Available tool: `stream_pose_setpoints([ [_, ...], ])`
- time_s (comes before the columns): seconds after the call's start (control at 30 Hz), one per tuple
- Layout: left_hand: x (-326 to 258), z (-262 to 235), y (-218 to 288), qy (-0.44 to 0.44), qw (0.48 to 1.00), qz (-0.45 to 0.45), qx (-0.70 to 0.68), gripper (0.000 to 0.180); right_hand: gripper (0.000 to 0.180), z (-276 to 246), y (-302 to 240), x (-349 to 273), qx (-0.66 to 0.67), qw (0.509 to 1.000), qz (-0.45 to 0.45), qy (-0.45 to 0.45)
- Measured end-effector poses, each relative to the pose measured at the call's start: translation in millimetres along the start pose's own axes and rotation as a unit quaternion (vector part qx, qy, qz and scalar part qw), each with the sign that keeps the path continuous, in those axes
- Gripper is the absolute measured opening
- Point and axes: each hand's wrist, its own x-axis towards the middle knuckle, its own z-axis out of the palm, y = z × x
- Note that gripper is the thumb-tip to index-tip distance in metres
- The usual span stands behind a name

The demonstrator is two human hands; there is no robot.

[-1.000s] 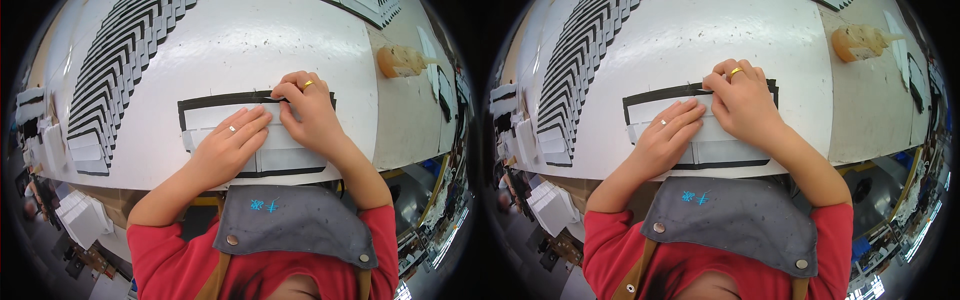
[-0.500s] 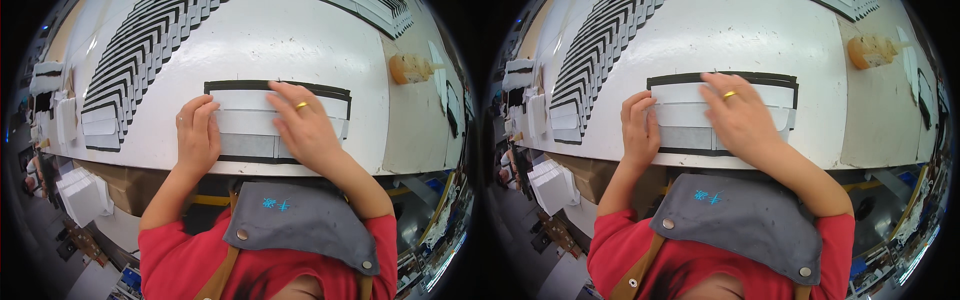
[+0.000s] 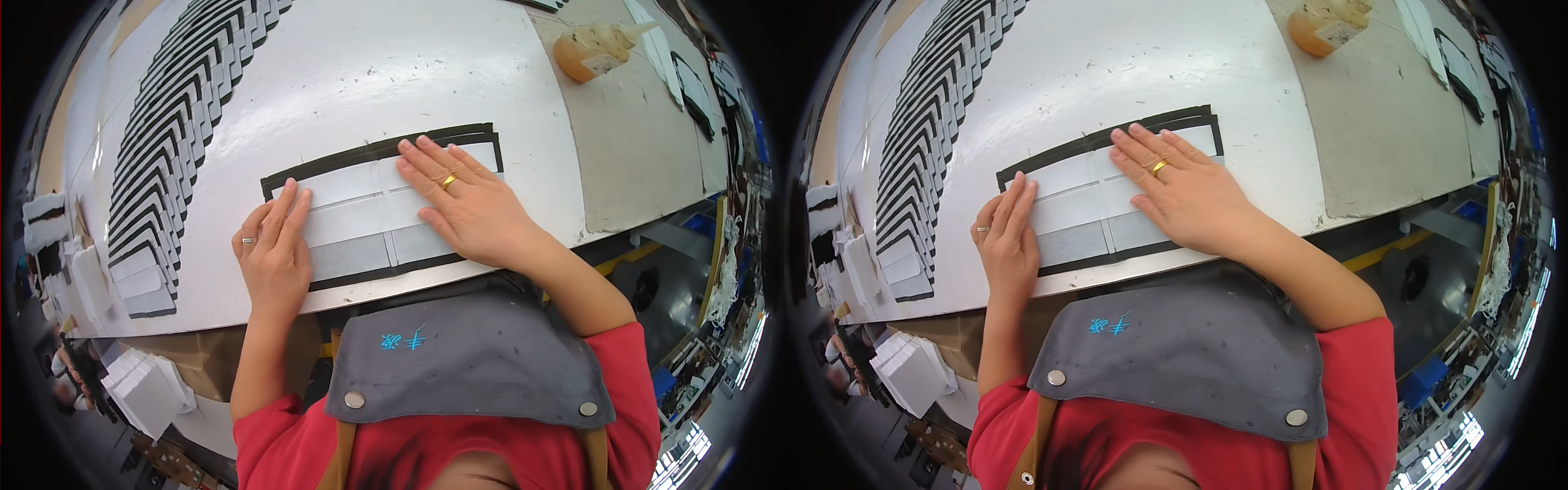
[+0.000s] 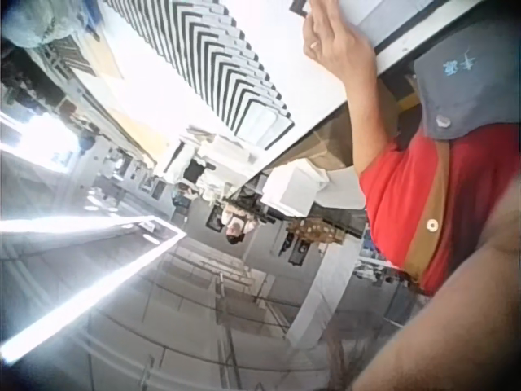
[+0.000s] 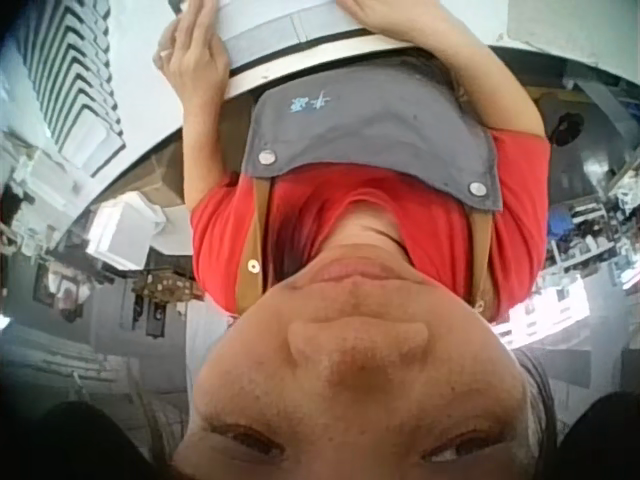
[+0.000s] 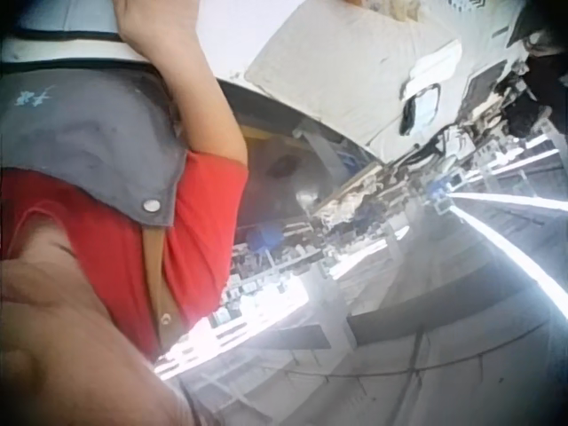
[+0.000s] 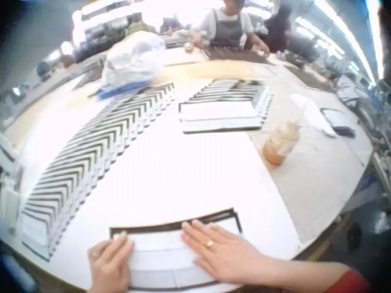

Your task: The person assembles small rectangular components by applying adhesive from a squeeze bottle to white strips and pressing them onto black frames. The person repeatedly picks up strips, applies glue, and attaches them to the frames, stacking the finished units on the table.

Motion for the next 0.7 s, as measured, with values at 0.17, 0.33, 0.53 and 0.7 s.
stream_pose_setpoints([
  [0.17, 0.0, -1.7, 5.7, 0.014, 0.999, 0.012, 0.049, 0.051, 0.042, -18.4, 34.6, -29.4, -0.043, 0.996, 0.073, 0.034],
  [0.33, 2.9, 0.8, 12.8, 0.007, 0.997, 0.057, 0.056, 0.058, 0.027, -23.7, 34.6, -13.3, 0.061, 0.979, 0.077, 0.177],
  [0.53, 6.6, 1.4, 17.7, 0.016, 0.994, 0.086, 0.067, 0.061, 0.012, -15.2, 32.1, 28.2, 0.166, 0.974, 0.037, 0.148],
  [0.7, 4.2, 3.4, 12.7, 0.022, 0.995, 0.088, 0.036, 0.057, 0.007, -17.0, 35.8, 33.5, 0.183, 0.977, 0.025, 0.107],
])
